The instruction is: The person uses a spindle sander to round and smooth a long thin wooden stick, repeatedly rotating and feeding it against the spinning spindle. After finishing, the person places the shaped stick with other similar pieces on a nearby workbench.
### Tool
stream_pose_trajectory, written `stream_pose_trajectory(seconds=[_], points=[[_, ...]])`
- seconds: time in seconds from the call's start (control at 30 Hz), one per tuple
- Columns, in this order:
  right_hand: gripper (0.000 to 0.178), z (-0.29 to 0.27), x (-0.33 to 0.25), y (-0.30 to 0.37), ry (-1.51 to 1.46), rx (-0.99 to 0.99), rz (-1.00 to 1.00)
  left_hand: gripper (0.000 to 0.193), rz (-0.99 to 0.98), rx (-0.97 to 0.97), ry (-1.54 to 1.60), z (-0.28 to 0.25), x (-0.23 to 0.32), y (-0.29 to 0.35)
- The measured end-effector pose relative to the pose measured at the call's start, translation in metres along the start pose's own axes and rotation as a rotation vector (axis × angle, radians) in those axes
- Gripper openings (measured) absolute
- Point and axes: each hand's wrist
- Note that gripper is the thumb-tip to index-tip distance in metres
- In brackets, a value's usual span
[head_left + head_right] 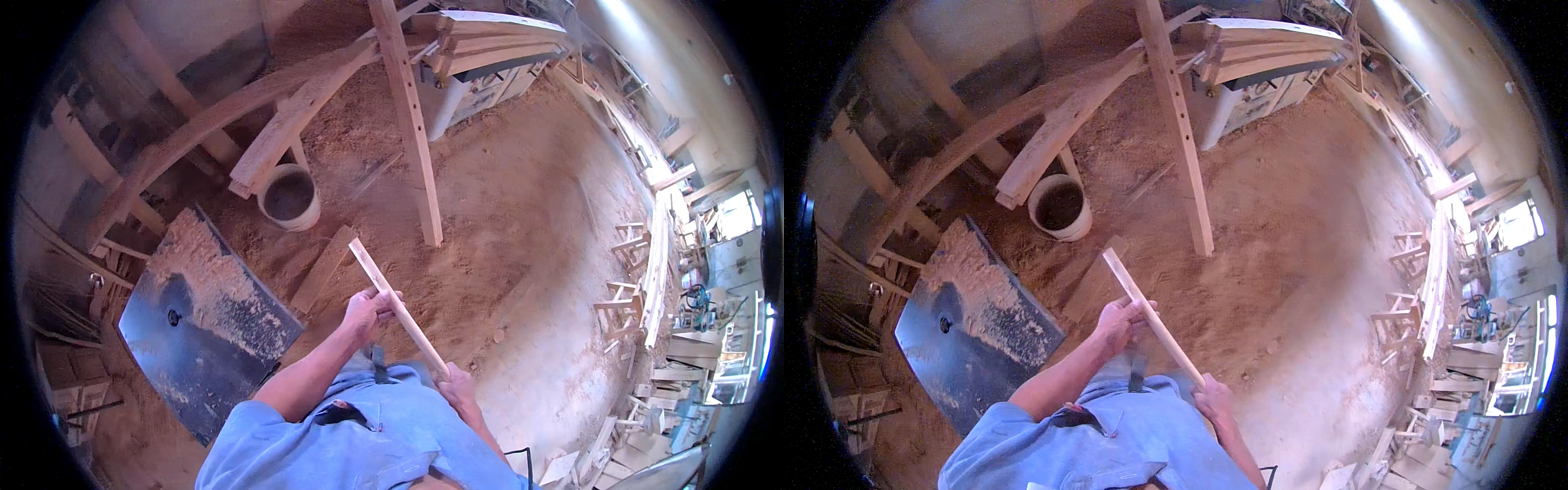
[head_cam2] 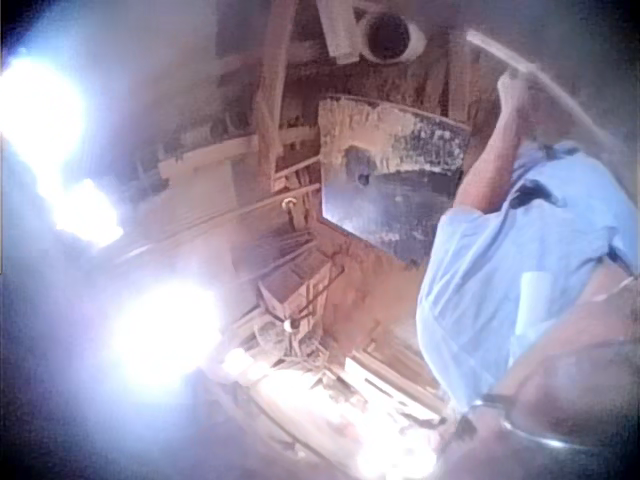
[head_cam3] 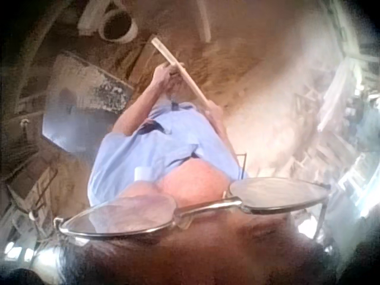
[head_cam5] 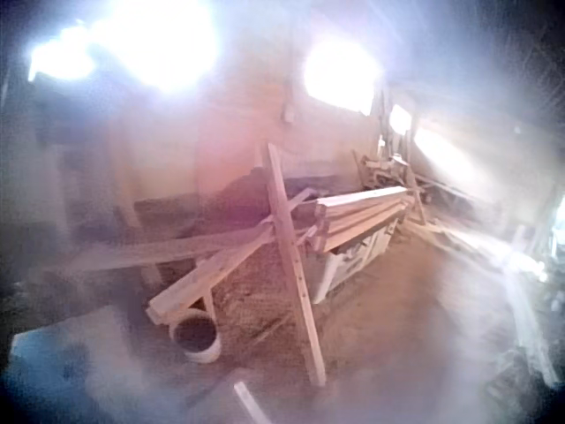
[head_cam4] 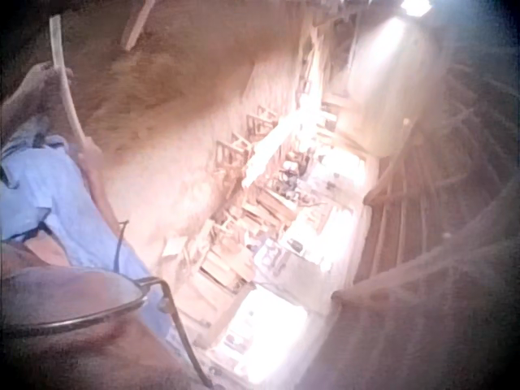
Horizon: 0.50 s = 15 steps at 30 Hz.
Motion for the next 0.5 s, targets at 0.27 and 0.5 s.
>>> stream_pose_trajectory(seconds=[0.27, 0.5], points=[[0.038, 0.012, 0.077, -0.033, -0.1, 0.043, 0.271, 0.059, -0.067, 0.067, -0.013, 0.043, 0.009, -0.092], [0.032, -0.067, 0.071, -0.129, -0.453, 0.044, 0.441, 0.059, 0.049, 0.072, -0.166, 0.115, 0.05, -0.157]])
Point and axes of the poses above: each hand's wrist, its own y-axis away from the middle knuckle, its own z-axis out of the palm, x = y × z, and after that the axes turned 9 degrees about y, right-handed
